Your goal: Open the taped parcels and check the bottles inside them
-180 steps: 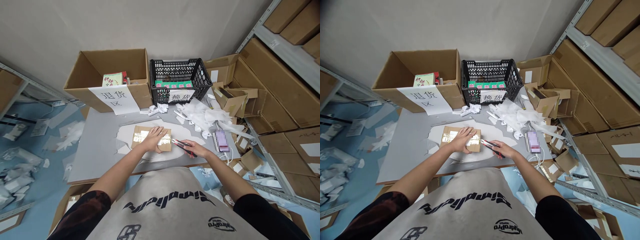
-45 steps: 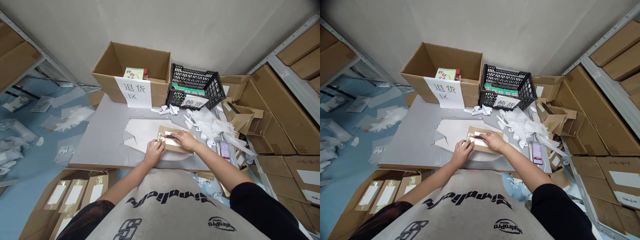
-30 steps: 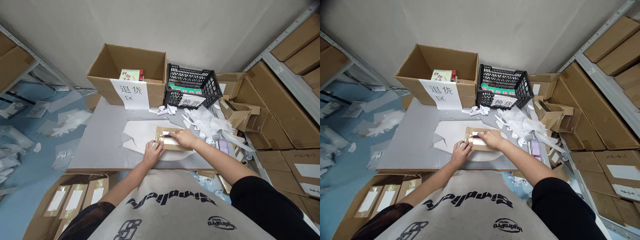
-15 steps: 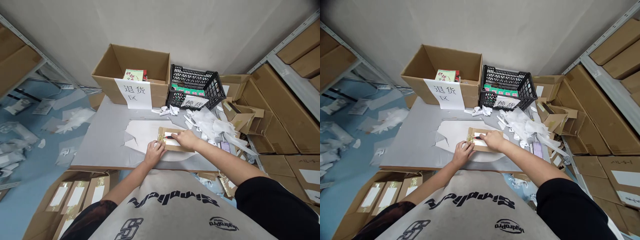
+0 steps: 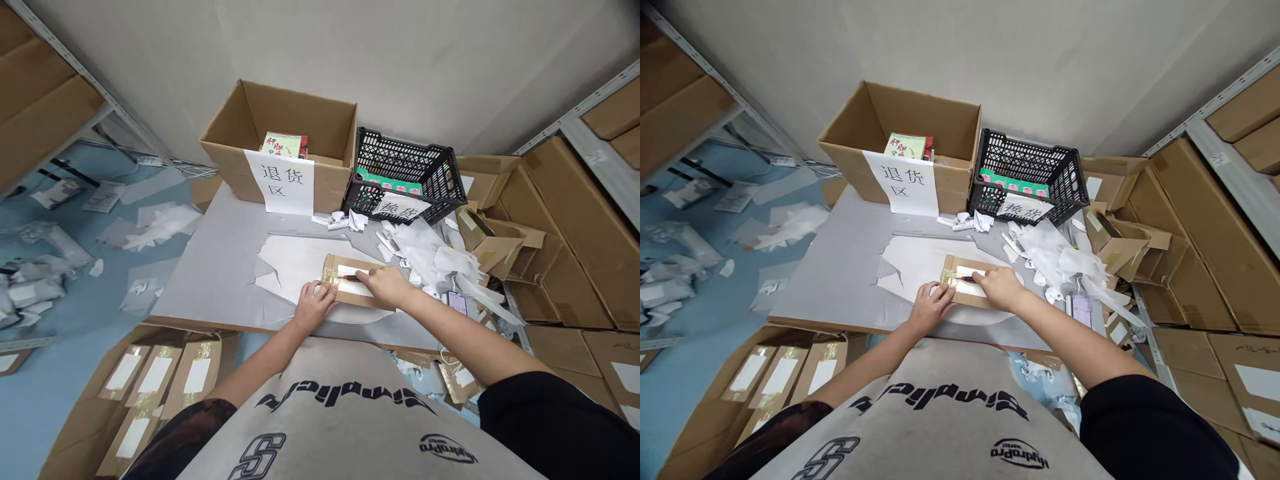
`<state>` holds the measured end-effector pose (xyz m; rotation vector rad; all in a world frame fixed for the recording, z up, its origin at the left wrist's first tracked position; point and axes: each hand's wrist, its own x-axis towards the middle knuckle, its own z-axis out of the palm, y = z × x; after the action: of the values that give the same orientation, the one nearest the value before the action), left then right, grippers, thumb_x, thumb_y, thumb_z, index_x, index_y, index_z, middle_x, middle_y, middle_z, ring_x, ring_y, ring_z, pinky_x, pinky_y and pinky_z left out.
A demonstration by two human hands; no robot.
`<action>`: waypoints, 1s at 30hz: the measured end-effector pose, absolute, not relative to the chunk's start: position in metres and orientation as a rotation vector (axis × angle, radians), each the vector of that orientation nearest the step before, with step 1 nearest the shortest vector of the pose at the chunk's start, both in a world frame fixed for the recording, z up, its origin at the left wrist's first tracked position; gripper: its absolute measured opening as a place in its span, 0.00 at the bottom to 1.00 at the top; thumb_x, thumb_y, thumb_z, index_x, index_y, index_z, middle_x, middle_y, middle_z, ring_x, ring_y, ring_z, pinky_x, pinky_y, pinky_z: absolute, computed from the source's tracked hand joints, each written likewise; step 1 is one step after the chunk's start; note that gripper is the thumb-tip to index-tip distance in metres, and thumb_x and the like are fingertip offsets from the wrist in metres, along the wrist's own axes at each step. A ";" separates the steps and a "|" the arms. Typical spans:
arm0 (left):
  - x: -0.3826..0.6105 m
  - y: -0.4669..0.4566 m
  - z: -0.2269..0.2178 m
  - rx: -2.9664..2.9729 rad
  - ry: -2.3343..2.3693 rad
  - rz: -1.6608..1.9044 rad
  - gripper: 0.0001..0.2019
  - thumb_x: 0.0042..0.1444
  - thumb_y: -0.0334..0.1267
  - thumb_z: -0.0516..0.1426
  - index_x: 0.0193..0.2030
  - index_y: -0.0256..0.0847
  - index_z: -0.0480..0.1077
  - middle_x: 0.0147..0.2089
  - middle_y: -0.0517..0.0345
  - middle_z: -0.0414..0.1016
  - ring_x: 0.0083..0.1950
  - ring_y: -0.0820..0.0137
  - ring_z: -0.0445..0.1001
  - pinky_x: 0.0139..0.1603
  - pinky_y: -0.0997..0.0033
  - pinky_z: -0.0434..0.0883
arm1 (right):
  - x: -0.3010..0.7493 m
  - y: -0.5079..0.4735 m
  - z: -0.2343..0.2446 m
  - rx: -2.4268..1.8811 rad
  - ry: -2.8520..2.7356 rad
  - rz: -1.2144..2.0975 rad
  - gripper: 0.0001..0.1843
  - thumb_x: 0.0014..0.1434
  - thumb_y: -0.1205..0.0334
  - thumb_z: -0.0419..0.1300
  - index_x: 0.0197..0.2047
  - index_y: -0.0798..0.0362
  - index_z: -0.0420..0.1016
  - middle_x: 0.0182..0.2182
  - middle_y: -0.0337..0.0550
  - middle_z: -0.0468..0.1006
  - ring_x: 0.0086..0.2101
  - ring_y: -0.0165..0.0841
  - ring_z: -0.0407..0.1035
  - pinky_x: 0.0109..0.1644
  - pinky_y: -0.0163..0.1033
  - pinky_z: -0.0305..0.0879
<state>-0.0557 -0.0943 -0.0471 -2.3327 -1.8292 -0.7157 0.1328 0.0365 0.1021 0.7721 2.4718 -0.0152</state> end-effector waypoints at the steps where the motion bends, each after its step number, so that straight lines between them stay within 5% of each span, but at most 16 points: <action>1: -0.056 -0.094 -0.047 -2.336 -1.827 -0.710 0.17 0.63 0.45 0.57 0.57 0.46 0.70 0.55 0.49 0.74 0.55 0.55 0.67 0.54 0.51 0.66 | 0.134 0.037 0.102 0.773 2.466 -0.015 0.21 0.66 0.63 0.47 0.62 0.47 0.61 0.41 0.53 0.80 0.40 0.46 0.76 0.40 0.43 0.64; 13: -0.054 -0.095 -0.039 -2.336 -1.852 -0.655 0.16 0.64 0.45 0.56 0.57 0.46 0.70 0.56 0.49 0.73 0.57 0.53 0.67 0.57 0.50 0.64 | 0.164 0.035 0.100 0.866 2.456 -0.016 0.23 0.67 0.63 0.44 0.63 0.47 0.62 0.41 0.53 0.80 0.39 0.45 0.76 0.38 0.42 0.64; 22: -0.048 -0.082 -0.022 -2.531 -1.707 -0.606 0.17 0.61 0.39 0.55 0.55 0.35 0.68 0.66 0.43 0.63 0.67 0.50 0.59 0.65 0.50 0.61 | 0.213 0.051 0.079 1.078 2.616 -0.492 0.24 0.70 0.52 0.44 0.65 0.45 0.63 0.55 0.44 0.76 0.49 0.40 0.72 0.48 0.41 0.66; 30: -0.041 -0.066 -0.022 -2.612 -1.681 -0.629 0.21 0.60 0.48 0.56 0.53 0.35 0.67 0.61 0.38 0.66 0.65 0.49 0.61 0.65 0.45 0.60 | 0.218 0.047 0.075 1.141 2.607 -0.443 0.23 0.69 0.53 0.46 0.64 0.46 0.65 0.51 0.48 0.78 0.48 0.41 0.72 0.48 0.42 0.66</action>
<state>-0.0406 -0.0663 -0.0220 -2.6121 -1.6814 -0.6290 0.2183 0.0470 0.0752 1.1409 2.6072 -0.4432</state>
